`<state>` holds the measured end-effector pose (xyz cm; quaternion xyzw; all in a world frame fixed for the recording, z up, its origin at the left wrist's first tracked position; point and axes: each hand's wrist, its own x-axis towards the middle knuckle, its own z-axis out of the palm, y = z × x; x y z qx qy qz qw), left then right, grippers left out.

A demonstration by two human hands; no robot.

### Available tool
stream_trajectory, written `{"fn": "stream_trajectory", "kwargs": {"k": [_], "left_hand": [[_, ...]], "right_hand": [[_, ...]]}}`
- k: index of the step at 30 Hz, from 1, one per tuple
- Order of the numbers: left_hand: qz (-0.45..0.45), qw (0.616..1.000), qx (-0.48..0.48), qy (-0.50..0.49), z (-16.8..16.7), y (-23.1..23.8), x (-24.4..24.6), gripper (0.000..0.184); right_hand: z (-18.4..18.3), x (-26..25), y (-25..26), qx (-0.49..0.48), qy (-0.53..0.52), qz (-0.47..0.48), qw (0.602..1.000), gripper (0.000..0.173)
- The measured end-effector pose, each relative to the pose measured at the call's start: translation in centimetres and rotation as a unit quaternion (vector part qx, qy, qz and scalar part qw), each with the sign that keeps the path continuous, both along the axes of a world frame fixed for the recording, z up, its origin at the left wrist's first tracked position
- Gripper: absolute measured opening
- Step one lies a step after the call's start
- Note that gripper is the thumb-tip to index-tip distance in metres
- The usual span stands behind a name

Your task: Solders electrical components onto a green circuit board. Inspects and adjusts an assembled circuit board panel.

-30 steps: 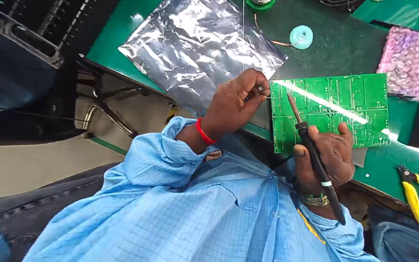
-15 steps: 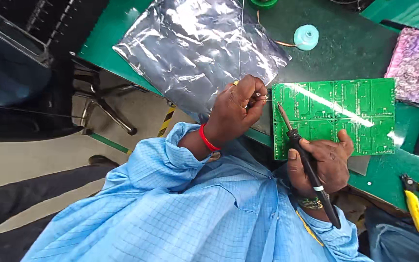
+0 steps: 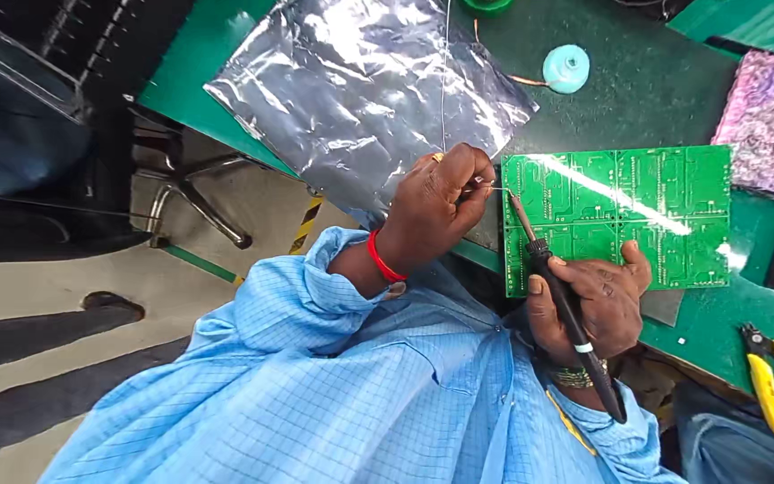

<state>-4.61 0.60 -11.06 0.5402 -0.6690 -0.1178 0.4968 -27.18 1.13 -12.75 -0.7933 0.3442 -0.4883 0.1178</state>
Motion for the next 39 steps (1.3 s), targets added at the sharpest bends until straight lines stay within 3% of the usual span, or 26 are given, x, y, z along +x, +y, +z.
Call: {"fn": "stream_trajectory", "kwargs": {"k": [39], "left_hand": [[0.011, 0.999, -0.047, 0.008, -0.34, 0.04, 0.00, 0.006]], "right_hand": [[-0.37, 0.09, -0.06, -0.010, -0.025, 0.002, 1.000, 0.020]]}}
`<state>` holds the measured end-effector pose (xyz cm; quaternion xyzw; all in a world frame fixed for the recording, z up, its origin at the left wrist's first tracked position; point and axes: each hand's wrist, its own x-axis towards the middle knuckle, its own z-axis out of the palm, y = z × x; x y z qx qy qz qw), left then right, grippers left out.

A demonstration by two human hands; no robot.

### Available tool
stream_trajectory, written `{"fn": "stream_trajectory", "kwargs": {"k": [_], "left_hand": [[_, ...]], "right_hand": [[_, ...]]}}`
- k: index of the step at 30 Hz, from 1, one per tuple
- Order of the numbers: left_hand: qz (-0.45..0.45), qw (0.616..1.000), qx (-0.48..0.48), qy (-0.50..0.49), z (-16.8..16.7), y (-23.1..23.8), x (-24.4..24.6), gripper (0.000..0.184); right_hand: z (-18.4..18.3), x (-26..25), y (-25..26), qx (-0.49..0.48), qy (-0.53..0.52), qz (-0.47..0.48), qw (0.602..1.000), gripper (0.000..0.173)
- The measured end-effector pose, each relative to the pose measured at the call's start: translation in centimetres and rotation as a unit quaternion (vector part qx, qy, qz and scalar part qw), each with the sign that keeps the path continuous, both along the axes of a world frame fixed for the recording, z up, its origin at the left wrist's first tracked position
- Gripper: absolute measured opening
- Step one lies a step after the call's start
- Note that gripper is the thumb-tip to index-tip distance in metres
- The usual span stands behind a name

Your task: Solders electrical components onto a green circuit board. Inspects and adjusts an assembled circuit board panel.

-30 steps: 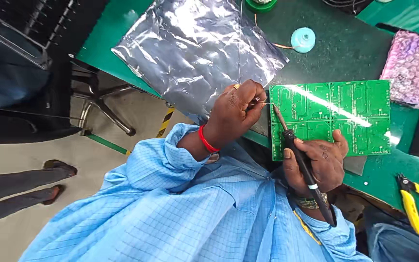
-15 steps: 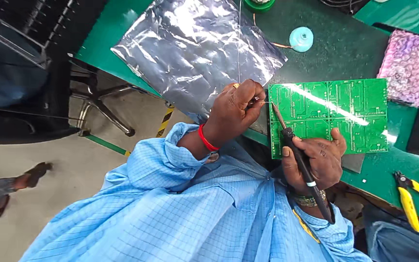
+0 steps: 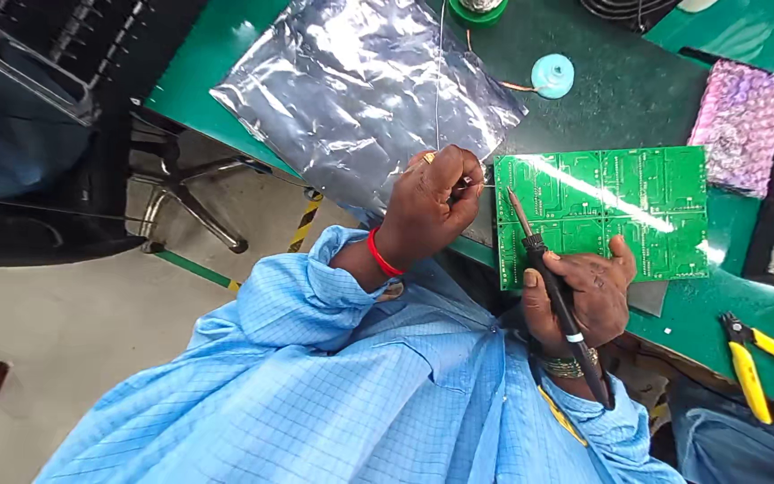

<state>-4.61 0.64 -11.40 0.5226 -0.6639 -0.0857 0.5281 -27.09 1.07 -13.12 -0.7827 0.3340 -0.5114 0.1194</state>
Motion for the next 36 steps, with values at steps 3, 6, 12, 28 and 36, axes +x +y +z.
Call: {"fn": "stream_trajectory", "kwargs": {"k": [3, 6, 12, 28, 36], "left_hand": [[-0.001, 1.000, 0.011, -0.008, -0.05, 0.03, -0.04, 0.006], [0.002, 1.000, 0.006, -0.015, -0.16, -0.04, -0.07, 0.005], [0.000, 1.000, 0.003, -0.023, -0.10, 0.00, -0.14, 0.005], [-0.028, 0.999, 0.011, 0.042, 0.03, -0.14, 0.29, 0.011], [-0.047, 0.995, -0.059, 0.069, -0.07, 0.68, 0.86, 0.021]], "right_hand": [[-0.11, -0.06, 0.06, -0.003, -0.003, 0.003, 1.000, 0.019], [-0.02, -0.12, 0.06, 0.000, -0.003, 0.006, 1.000, 0.020], [-0.03, -0.13, 0.04, -0.004, -0.002, 0.006, 1.000, 0.019], [-0.49, -0.53, 0.04, -0.012, -0.043, 0.000, 0.999, 0.023], [0.17, -1.02, 0.49, 0.025, -0.145, 0.012, 0.989, 0.018]]}}
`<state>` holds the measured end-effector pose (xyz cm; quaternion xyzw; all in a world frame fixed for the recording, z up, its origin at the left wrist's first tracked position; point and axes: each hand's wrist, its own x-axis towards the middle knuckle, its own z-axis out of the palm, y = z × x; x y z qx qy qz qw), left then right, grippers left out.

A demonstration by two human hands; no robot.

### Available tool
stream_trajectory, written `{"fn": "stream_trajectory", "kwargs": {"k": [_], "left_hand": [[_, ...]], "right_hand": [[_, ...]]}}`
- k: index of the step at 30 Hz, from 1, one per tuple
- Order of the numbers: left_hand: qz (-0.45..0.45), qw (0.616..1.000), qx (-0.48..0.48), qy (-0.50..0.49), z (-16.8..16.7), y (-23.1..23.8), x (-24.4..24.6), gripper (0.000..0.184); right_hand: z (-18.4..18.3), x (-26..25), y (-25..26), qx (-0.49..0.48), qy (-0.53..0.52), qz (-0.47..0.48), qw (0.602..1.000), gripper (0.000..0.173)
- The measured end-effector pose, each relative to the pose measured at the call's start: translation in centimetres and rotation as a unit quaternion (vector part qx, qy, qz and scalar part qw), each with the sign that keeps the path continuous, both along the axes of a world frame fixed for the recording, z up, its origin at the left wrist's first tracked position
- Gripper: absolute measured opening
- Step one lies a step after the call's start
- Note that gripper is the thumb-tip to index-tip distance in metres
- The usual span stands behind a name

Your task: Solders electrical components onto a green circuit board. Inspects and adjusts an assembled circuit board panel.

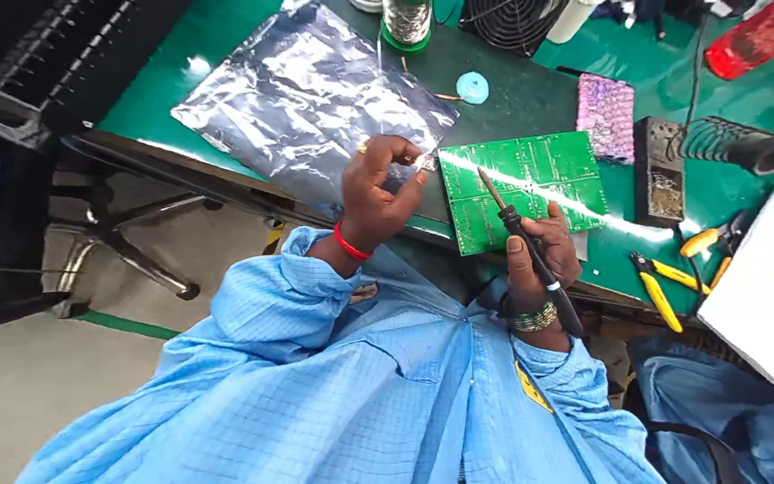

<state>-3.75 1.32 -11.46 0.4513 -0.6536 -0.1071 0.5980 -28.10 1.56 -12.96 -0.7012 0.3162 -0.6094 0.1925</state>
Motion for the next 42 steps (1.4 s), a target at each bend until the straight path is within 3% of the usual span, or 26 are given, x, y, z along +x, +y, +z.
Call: {"fn": "stream_trajectory", "kwargs": {"k": [4, 7, 12, 15, 17, 20, 22, 25, 27, 29, 32, 35, 42], "left_hand": [[0.012, 1.000, -0.002, -0.005, 0.6, 1.3, 1.1, 0.025], [0.016, 1.000, 0.023, 0.002, 1.5, 3.0, 1.8, 0.029], [-0.029, 0.994, 0.063, 0.082, 1.7, 5.1, 3.6, 0.019], [-0.040, 0.985, 0.096, 0.135, 1.6, 6.1, 4.2, 0.014], [-0.038, 0.979, 0.112, 0.165, 1.7, 6.6, 4.5, 0.014], [-0.038, 0.965, 0.141, 0.219, 1.9, 7.4, 4.9, 0.019], [-0.037, 0.951, 0.161, 0.260, 1.9, 7.6, 5.1, 0.024], [-0.031, 0.933, 0.182, 0.309, 1.8, 7.7, 5.3, 0.028], [-0.036, 0.922, 0.185, 0.337, 1.6, 7.8, 5.6, 0.030], [-0.043, 0.916, 0.187, 0.351, 1.4, 7.7, 5.8, 0.031], [-0.058, 0.920, 0.181, 0.344, 1.2, 7.4, 6.0, 0.031], [-0.057, 0.923, 0.187, 0.331, 1.2, 7.1, 5.7, 0.031], [-0.054, 0.935, 0.198, 0.290, 1.2, 7.5, 5.1, 0.034]], "right_hand": [[2.7, -2.9, 0.3, 0.024, -0.058, -0.022, 0.998, 0.017], [6.2, -7.1, 0.3, 0.012, -0.056, -0.106, 0.993, 0.015], [12.1, -13.9, -0.5, 0.046, -0.028, -0.254, 0.966, 0.013], [13.8, -16.1, -2.6, 0.077, 0.009, -0.309, 0.948, 0.010], [14.0, -17.0, -4.5, 0.124, 0.052, -0.324, 0.936, 0.013], [12.7, -17.6, -7.2, 0.194, 0.052, -0.265, 0.943, 0.013], [11.0, -17.5, -8.3, 0.238, -0.008, -0.225, 0.945, 0.015], [8.9, -16.3, -8.2, 0.280, -0.152, -0.241, 0.917, 0.029], [7.7, -14.9, -6.7, 0.316, -0.173, -0.224, 0.905, 0.037], [6.6, -13.1, -4.5, 0.324, -0.106, -0.173, 0.924, 0.049], [5.1, -10.0, -1.4, 0.206, 0.107, -0.123, 0.965, 0.044], [3.9, -7.0, 0.7, 0.103, 0.304, -0.090, 0.943, 0.040], [1.8, -1.5, 1.4, 0.031, 0.390, -0.031, 0.920, 0.042]]}}
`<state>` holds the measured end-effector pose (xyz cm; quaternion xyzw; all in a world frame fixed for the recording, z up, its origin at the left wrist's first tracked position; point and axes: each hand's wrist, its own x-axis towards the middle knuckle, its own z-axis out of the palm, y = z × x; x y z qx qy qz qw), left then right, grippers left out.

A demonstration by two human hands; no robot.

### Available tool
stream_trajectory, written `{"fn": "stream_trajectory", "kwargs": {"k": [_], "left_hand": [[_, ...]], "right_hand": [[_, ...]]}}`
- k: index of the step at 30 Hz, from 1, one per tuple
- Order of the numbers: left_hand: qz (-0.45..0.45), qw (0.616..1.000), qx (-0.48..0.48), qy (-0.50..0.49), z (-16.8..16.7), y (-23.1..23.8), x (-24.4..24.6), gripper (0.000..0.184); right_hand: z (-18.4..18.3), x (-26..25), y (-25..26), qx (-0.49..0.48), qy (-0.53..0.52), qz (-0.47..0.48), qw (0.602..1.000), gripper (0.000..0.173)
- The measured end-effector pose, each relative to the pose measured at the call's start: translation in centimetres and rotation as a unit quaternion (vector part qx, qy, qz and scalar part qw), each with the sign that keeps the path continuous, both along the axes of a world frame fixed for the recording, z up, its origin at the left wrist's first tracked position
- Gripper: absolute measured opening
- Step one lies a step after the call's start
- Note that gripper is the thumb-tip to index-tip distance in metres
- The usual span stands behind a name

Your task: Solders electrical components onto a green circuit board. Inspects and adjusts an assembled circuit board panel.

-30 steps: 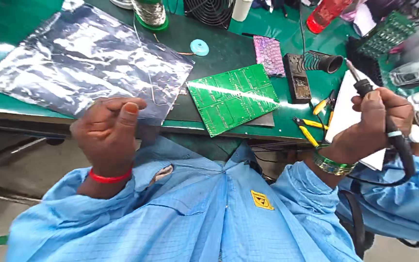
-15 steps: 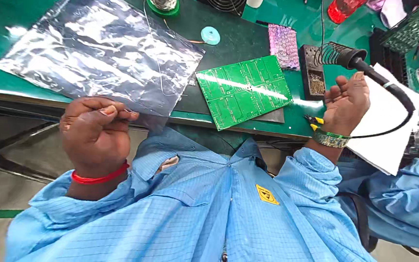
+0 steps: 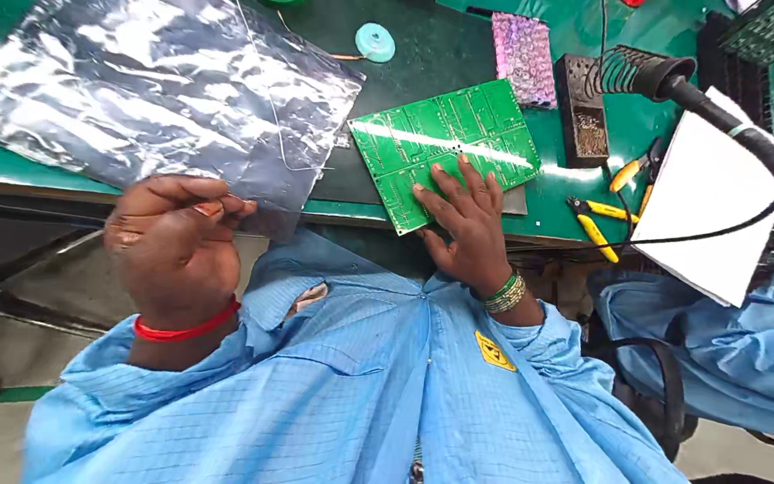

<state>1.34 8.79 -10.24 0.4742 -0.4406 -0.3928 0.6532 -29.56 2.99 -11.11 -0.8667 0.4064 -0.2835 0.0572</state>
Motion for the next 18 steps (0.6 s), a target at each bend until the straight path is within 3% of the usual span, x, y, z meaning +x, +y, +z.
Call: {"fn": "stream_trajectory", "kwargs": {"k": [10, 18], "left_hand": [[-0.009, 0.999, -0.031, -0.043, 0.6, 0.9, -0.2, 0.022], [-0.019, 0.996, -0.047, -0.069, 0.9, 0.8, -0.5, 0.015]], "right_hand": [[-1.2, 1.0, -0.6, -0.089, 0.013, 0.041, 0.995, 0.033], [1.1, -0.2, -1.9, -0.231, -0.090, 0.068, 0.966, 0.018]]}}
